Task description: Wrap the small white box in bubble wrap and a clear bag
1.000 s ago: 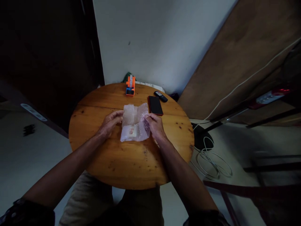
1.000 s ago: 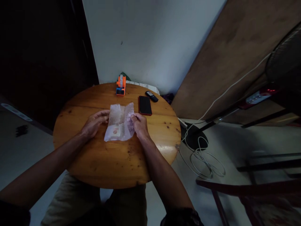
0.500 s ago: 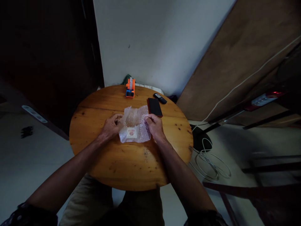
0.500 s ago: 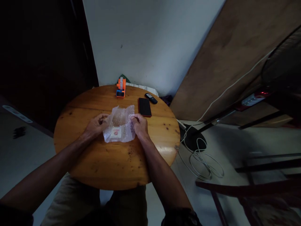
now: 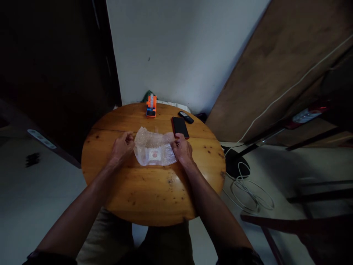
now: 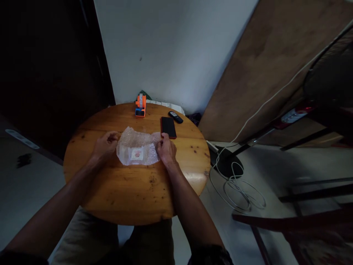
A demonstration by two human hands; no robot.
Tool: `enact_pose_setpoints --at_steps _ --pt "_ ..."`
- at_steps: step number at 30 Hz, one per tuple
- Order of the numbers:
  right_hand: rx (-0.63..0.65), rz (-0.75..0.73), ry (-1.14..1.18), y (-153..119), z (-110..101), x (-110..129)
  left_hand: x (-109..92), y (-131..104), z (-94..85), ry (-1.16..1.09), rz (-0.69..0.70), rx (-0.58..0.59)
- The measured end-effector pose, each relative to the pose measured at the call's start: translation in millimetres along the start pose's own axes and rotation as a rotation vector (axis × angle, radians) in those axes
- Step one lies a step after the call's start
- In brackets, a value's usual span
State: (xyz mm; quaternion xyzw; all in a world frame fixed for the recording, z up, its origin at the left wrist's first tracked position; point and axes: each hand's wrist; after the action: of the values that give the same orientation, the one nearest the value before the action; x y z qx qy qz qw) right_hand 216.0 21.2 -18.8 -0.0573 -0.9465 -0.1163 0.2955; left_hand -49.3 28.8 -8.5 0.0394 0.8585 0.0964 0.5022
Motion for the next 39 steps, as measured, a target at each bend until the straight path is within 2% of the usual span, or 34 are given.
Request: enact_pose_setpoints --at_steps 2,3,6,9,12,16,19,21,23,26,28,30,32,33,34,37,39 --pt "-0.006 -0.007 0.013 -2 -1 2 -3 -4 -0.8 -0.041 0.126 -0.014" --pt "-0.017 -0.024 0.028 -3 -2 3 -5 -7 -1.6 -0.063 0.188 0.021" --pt "-0.028 -0.119 0.051 -5 -5 6 -9 -15 -4.4 -0.1 0.301 0.224" --pt "0.012 -0.189 0.013 -6 -7 7 -5 -15 -5.5 -0.084 0.322 0.407" --pt "0.058 -0.142 -0.037 -7 -9 7 2 -10 -3.3 -0.047 0.288 0.518" --pt "0.141 -0.048 -0.065 -6 -11 8 2 -4 0.6 0.073 0.277 0.562" --pt "0.157 -0.027 -0.107 -5 -11 10 -14 -7 -2.6 0.151 0.336 0.538" --pt "0.165 -0.013 -0.131 -5 -12 11 -34 -20 -8.9 0.231 0.451 0.531" --pt "0.18 0.004 -0.148 -5 -13 13 -56 -45 -16.6 0.358 0.602 0.566" --pt "0.195 0.028 -0.161 -5 -14 15 -82 -94 -28.5 0.511 0.715 0.849" --pt "0.194 0.036 -0.159 -4 -13 16 -90 -122 -38.2 0.528 0.692 1.072" --pt "0.193 0.032 -0.154 -3 -12 16 -94 -135 -49.6 0.48 0.629 1.176" --pt "0.198 0.027 -0.155 -2 -11 15 -98 -132 -59.4 0.347 0.548 1.142" --pt "0.197 0.022 -0.156 -2 -11 15 -101 -125 -62.1 0.289 0.501 1.084" --pt "0.192 0.018 -0.158 -2 -11 14 -104 -116 -62.7 0.249 0.453 0.967" --pt "0.163 -0.003 -0.156 -4 -10 13 -108 -82 -51.1 0.188 0.372 0.645" --pt "0.146 -0.011 -0.149 -5 -10 13 -102 -60 -36.3 0.246 0.333 0.551"
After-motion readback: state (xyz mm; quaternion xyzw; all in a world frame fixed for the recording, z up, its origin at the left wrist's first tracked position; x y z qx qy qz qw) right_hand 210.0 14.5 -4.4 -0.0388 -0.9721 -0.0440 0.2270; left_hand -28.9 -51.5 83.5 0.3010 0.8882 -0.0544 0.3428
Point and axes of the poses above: each hand's wrist, its own y-axis towards the middle knuckle, its own z-axis out of the palm, x = y × z, and after that the axes turned 5 degrees about x, right-handed
